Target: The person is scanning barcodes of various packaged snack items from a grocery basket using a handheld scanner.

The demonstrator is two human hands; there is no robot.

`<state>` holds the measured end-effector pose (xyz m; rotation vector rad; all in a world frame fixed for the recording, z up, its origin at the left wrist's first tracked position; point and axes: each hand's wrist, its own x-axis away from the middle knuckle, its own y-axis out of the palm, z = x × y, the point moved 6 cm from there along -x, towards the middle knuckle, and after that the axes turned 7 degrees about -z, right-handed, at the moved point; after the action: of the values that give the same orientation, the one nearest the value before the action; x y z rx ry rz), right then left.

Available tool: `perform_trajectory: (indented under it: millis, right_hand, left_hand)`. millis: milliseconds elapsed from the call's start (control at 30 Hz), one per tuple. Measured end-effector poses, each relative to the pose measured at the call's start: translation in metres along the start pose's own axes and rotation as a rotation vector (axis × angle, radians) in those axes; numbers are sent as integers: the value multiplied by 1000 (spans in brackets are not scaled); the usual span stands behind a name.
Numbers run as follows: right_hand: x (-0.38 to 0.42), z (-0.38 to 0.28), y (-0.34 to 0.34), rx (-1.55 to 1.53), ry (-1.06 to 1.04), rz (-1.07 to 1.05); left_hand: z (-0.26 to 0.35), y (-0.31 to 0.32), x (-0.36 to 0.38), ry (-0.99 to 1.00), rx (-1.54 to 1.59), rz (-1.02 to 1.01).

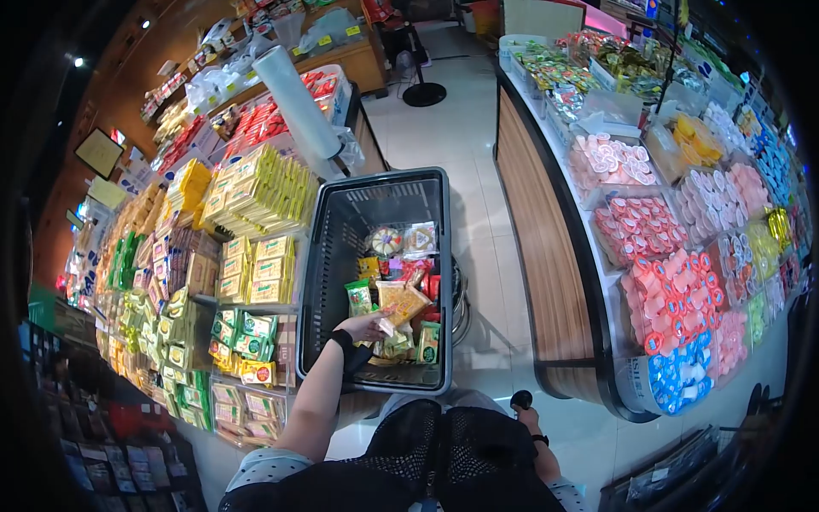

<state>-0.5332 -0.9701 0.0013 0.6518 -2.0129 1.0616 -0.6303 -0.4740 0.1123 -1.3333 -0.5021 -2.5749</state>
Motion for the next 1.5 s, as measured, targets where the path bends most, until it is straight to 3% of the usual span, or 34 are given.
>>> perform_trajectory:
  millis: [67, 100, 133, 200, 233, 333, 400, 467, 633, 767, 800, 933, 1033, 1067, 1133, 1200, 1267, 1367, 1400, 1500]
  right_hand:
    - [-10, 10, 12, -69, 54, -38]
    - [-23, 20, 15, -60, 48, -42]
    - [-34, 30, 18, -48, 36, -33]
    - [-33, 27, 15, -39, 24, -18]
    - [-20, 15, 9, -48, 26, 25]
    - [-6, 1, 1, -29, 32, 10]
    - [-7, 3, 5, 0, 35, -49]
    - [-2, -3, 9, -28, -27, -72]
    - [22, -10, -1, -15, 49, 1]
    - [29, 3, -7, -61, 76, 23]
    - [32, 5, -10, -71, 79, 38]
    - [30, 23, -16, -61, 107, 128]
    - [29, 17, -24, -339, -146, 208]
    - [33, 14, -29, -338, -151, 204]
    - [51, -10, -43, -682, -216, 154]
    - [56, -37, -59, -729, -357, 143]
    - [61, -71, -74, -787, -431, 102]
    - [120, -148, -94, -917, -514, -45]
    - [186, -239, -118, -1027, -818, -155]
    - [190, -252, -116, -992, -807, -227]
  left_hand:
    - [-8, -12, -9, -39, -98, 89]
    - [30, 20, 34, 25, -237, 133]
    - [24, 12, 24, 11, -242, 173]
    - [58, 24, 46, 86, -575, 491]
    - [65, 22, 44, 164, -744, 784]
    - [90, 66, 52, 415, -1181, 1094]
    - [91, 88, 49, 490, -1229, 1032]
    - [86, 114, 49, 682, -1493, 989]
    - [59, 83, 18, 524, -1590, 825]
    - [57, 62, 6, 450, -1623, 1071]
    - [58, 56, 0, 332, -1522, 899]
    - [76, 59, 21, 402, -1462, 899]
    - [91, 63, 66, 419, -1299, 972]
    - [94, 60, 79, 468, -1004, 891]
    - [107, 69, 117, 562, -510, 690]
    - [107, 76, 129, 807, -112, 450]
    - [104, 101, 158, 891, 243, 166]
    - [90, 145, 191, 929, 616, -439]
    - [89, 164, 210, 981, 739, -699]
    - [74, 167, 217, 951, 924, -678]
